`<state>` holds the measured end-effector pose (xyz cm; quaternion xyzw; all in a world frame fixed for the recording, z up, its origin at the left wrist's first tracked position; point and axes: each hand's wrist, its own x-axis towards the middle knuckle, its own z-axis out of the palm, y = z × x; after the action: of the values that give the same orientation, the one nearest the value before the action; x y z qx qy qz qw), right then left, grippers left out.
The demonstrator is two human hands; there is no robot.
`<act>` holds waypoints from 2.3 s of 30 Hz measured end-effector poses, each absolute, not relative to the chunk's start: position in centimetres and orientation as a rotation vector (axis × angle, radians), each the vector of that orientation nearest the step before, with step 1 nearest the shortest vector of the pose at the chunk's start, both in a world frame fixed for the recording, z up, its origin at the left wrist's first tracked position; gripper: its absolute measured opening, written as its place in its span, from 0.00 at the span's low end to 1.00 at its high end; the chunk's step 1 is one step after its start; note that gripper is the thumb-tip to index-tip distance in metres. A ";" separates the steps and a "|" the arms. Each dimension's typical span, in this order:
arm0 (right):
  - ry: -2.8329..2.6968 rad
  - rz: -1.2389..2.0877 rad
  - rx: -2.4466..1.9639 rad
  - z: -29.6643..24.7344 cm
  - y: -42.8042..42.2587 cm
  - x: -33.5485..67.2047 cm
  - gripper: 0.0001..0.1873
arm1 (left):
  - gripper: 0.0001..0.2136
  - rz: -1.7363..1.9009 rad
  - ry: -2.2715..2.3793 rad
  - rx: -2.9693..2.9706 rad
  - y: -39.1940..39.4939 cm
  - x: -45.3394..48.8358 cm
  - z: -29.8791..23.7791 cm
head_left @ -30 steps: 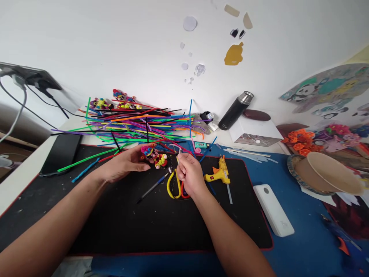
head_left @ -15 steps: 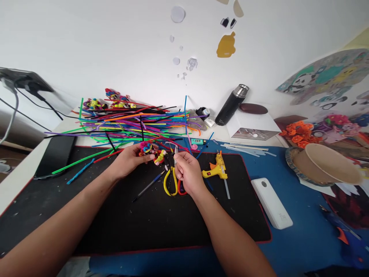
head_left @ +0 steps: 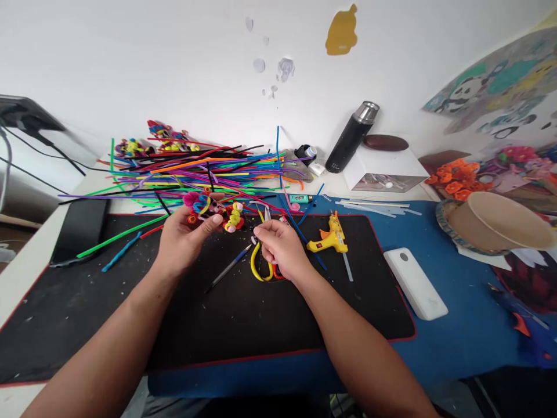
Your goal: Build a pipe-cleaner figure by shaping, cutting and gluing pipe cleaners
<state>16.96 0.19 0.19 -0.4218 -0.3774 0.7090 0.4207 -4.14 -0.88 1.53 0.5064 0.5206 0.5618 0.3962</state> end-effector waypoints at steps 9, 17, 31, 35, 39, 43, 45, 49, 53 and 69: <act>-0.929 1.793 -1.101 -0.1 0.3 16.9 0.15 | 0.14 1.403 1.348 1.381 -1.5 -3.9 2.1; -0.954 1.779 -1.122 -0.1 0.2 16.8 0.14 | 0.13 1.365 1.325 1.467 -1.5 -4.2 1.5; -1.012 1.813 -1.161 -0.2 0.4 17.0 0.11 | 0.11 1.452 1.213 1.423 -1.2 -4.3 0.5; -1.009 1.826 -1.162 0.0 0.4 17.1 0.11 | 0.09 1.454 1.186 1.402 -1.2 -4.2 0.6; -1.020 1.840 -1.162 0.1 0.3 17.1 0.12 | 0.07 1.452 1.169 1.399 -1.2 -4.3 0.5; -1.028 1.841 -1.163 -0.1 0.4 17.1 0.12 | 0.08 1.434 1.188 1.396 -1.2 -4.4 0.4; -1.026 1.837 -1.170 -0.1 0.4 17.1 0.12 | 0.08 1.427 1.194 1.388 -1.3 -4.3 0.4; -1.022 1.843 -1.181 0.1 0.4 17.1 0.11 | 0.08 1.415 1.176 1.370 -1.3 -4.2 0.5; -1.030 1.848 -1.169 0.2 0.4 17.2 0.11 | 0.07 1.426 1.159 1.366 -1.3 -4.2 0.5; -1.077 1.867 -1.127 0.0 0.4 17.2 0.12 | 0.09 1.418 1.186 1.356 -1.3 -4.1 0.7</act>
<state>17.24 0.37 -0.04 -0.4344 -0.4154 0.7199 0.3472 -4.07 -1.32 0.68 0.5391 0.4714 0.5635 0.4118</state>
